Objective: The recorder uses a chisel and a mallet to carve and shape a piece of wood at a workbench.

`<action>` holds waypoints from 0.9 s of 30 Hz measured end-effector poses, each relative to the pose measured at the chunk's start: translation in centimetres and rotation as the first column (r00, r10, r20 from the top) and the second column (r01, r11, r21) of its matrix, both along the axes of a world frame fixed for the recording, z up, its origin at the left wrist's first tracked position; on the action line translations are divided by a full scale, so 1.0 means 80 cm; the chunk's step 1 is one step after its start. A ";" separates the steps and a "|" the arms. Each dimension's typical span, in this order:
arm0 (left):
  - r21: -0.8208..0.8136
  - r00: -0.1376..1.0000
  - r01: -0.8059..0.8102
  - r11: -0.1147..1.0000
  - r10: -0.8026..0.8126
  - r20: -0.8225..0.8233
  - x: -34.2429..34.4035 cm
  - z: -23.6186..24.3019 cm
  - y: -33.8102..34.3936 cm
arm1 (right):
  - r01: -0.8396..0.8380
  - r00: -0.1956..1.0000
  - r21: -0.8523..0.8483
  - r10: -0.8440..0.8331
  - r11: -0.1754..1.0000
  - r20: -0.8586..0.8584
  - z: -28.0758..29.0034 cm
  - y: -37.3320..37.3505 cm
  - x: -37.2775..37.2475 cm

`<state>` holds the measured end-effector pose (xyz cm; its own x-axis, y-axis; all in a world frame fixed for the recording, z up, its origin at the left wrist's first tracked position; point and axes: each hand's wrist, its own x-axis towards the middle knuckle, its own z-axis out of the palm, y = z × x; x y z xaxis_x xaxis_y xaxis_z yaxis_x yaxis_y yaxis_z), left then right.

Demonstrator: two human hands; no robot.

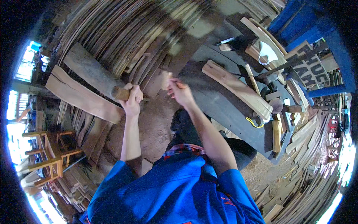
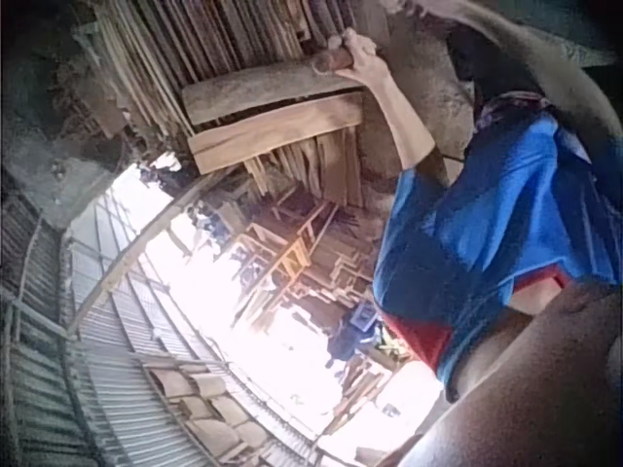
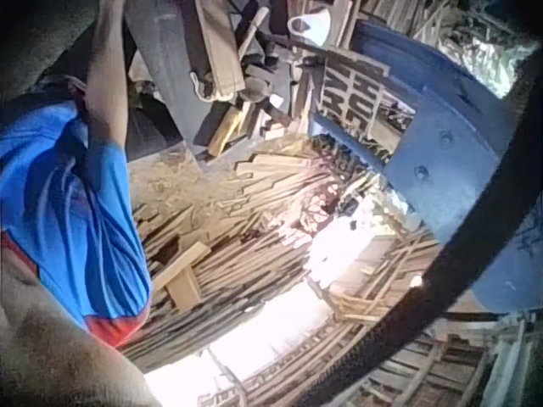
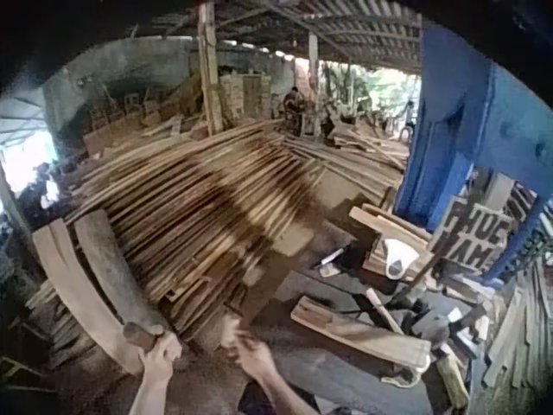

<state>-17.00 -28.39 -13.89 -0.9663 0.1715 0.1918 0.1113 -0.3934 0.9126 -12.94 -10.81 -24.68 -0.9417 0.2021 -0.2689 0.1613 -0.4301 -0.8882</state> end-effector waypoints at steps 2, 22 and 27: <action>0.008 0.999 -0.004 1.000 0.004 -0.042 0.005 0.005 -0.013 | -0.058 0.997 0.161 0.064 0.985 -0.035 0.016 -0.022 0.007; -0.253 0.948 0.252 0.934 -0.290 -0.128 0.043 -0.015 0.100 | 0.300 0.914 0.687 -0.406 0.662 -0.008 0.038 0.085 0.143; -0.250 0.946 0.270 0.930 -0.305 -0.112 0.046 0.000 0.091 | 0.367 0.835 0.692 -0.548 0.621 0.049 0.028 0.113 0.194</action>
<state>-13.32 -21.09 -13.89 -0.8332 0.4934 0.2499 0.1636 -0.2118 0.9635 2.58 -1.74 -22.43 -0.6016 0.7925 -0.0997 0.3409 0.1418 -0.9293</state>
